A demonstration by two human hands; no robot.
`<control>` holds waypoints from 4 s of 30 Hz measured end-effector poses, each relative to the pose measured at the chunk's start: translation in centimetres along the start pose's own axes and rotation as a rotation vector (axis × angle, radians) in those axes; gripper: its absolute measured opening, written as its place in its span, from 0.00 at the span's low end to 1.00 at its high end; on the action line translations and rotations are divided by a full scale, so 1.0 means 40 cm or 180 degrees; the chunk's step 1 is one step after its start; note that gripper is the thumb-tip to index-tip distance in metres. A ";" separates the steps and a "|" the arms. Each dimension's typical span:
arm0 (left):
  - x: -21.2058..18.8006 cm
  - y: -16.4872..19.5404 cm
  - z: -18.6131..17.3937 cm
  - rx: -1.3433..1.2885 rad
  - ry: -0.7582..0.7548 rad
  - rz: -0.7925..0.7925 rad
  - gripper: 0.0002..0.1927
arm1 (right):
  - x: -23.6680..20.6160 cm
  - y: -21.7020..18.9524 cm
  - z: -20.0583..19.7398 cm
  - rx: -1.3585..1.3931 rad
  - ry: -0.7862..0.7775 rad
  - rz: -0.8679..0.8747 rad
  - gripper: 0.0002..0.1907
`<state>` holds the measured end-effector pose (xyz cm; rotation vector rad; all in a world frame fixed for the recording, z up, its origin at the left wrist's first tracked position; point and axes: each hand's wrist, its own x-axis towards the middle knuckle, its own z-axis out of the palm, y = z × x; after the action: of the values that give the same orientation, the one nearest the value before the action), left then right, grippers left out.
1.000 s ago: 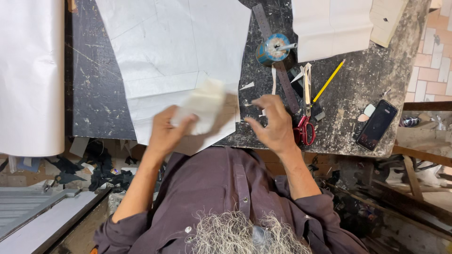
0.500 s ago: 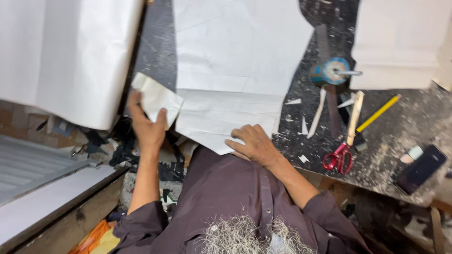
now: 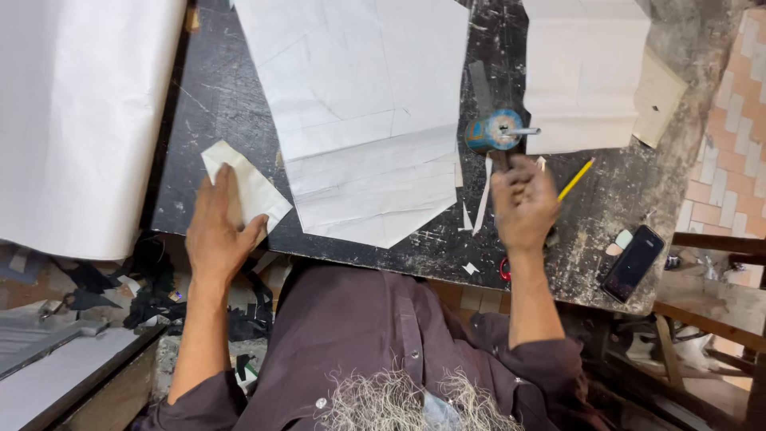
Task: The person cuts a large sheet of paper along drawn lines using red-handled scissors. They fold the paper to align edges, trim small sections, and occasionally use a marker to adjust the pattern. The cut pieces are set aside on the table.
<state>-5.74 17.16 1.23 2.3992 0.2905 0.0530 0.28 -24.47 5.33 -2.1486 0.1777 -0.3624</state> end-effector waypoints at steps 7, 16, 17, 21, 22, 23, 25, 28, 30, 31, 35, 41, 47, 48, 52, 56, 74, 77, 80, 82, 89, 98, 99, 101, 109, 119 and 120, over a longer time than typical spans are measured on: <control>0.052 0.191 0.112 0.1063 0.1091 0.1409 0.41 | 0.164 -0.005 -0.013 -0.1080 -0.0098 -0.0916 0.14; 0.145 0.582 0.461 -0.1748 -0.0373 0.2307 0.53 | 0.122 0.036 -0.022 -0.0740 0.0133 -0.0574 0.15; 0.144 0.589 0.468 -0.1731 -0.0469 0.2066 0.49 | 0.127 0.054 -0.038 -0.0492 0.0171 -0.0189 0.15; 0.157 0.594 0.484 -0.1790 -0.0544 0.2067 0.50 | 0.126 0.129 -0.099 0.0178 0.0602 -0.0102 0.16; 0.161 0.598 0.490 -0.1768 -0.0519 0.2068 0.50 | 0.120 0.146 -0.110 -0.0472 0.0625 -0.0579 0.16; 0.165 0.600 0.496 -0.1749 -0.0477 0.2070 0.51 | 0.115 0.158 -0.117 -0.1125 0.0632 -0.1066 0.16; 0.168 0.605 0.506 -0.1765 -0.0496 0.2010 0.52 | 0.105 0.171 -0.132 -0.1629 0.0645 -0.1505 0.16; 0.164 0.590 0.505 -0.1551 -0.0579 0.1804 0.55 | 0.077 0.160 -0.147 -0.1594 0.0343 -0.1223 0.15; 0.161 0.553 0.473 -0.1392 -0.0278 0.1904 0.49 | 0.051 0.136 -0.151 -0.0586 0.0142 -0.0546 0.15; 0.157 0.504 0.438 -0.1334 0.0059 0.2089 0.43 | 0.027 0.120 -0.144 0.0271 0.0078 -0.0105 0.15; 0.128 0.221 0.216 -0.1017 0.0948 0.1473 0.17 | -0.040 0.043 -0.039 0.1387 -0.0687 0.0349 0.14; -0.002 -0.103 0.004 0.0509 0.0842 0.0485 0.22 | -0.095 -0.144 0.274 0.0760 -0.2388 -0.0815 0.10; -0.011 -0.196 -0.017 0.0411 0.0406 0.0345 0.46 | -0.126 -0.316 0.565 0.0505 -0.2839 -0.2149 0.10; -0.006 -0.205 -0.021 0.0402 0.0358 0.0330 0.49 | -0.130 -0.331 0.597 0.0439 -0.2836 -0.2312 0.11; 0.006 -0.236 -0.044 0.0256 0.0123 0.0169 0.60 | -0.162 -0.355 0.659 0.0276 -0.2771 -0.2544 0.09; 0.010 -0.249 -0.062 0.0273 0.0057 0.0283 0.65 | -0.191 -0.345 0.621 0.0125 -0.3107 -0.2324 0.07; 0.027 -0.262 -0.069 0.0393 -0.0287 0.0280 0.72 | -0.180 -0.357 0.638 -0.0289 -0.2470 -0.1878 0.07; 0.026 -0.261 -0.072 0.0444 -0.0255 0.0296 0.71 | -0.206 -0.333 0.640 -0.0061 -0.2499 -0.1992 0.08; 0.026 -0.254 -0.073 0.0427 -0.0289 0.0346 0.71 | -0.249 -0.303 0.618 -0.0129 -0.2801 -0.1997 0.09; 0.027 -0.249 -0.074 0.0423 -0.0368 0.0270 0.71 | -0.249 -0.278 0.591 -0.0274 -0.2558 -0.1885 0.10; -0.037 -0.248 -0.072 0.0450 -0.0311 0.0868 0.61 | -0.277 -0.198 0.428 -0.0719 -0.1616 -0.2084 0.12; -0.085 -0.279 -0.033 0.0047 0.0039 0.1685 0.15 | -0.330 -0.189 0.461 -0.1097 -0.1617 -0.1944 0.19; -0.079 -0.280 -0.035 0.0022 -0.0036 0.1663 0.14 | -0.328 -0.188 0.468 -0.1054 -0.1648 -0.1900 0.19; -0.068 -0.275 -0.043 -0.0009 -0.0195 0.1683 0.13 | -0.326 -0.180 0.480 -0.1210 -0.1511 -0.1982 0.18; -0.044 -0.236 -0.056 -0.0352 -0.0669 0.1622 0.12 | -0.322 -0.152 0.479 -0.1126 -0.1119 -0.2023 0.14; 0.030 -0.185 -0.013 -0.0559 -0.1213 0.2288 0.13 | -0.317 -0.183 0.441 -0.0611 -0.1161 -0.2660 0.18; 0.035 -0.182 -0.014 -0.0541 -0.1259 0.2312 0.14 | -0.323 -0.188 0.443 -0.0662 -0.1244 -0.2713 0.18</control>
<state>-5.84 23.11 -3.23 2.1638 -0.7398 -0.0636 -6.30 -3.00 -0.40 -2.3600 -0.9831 -0.3975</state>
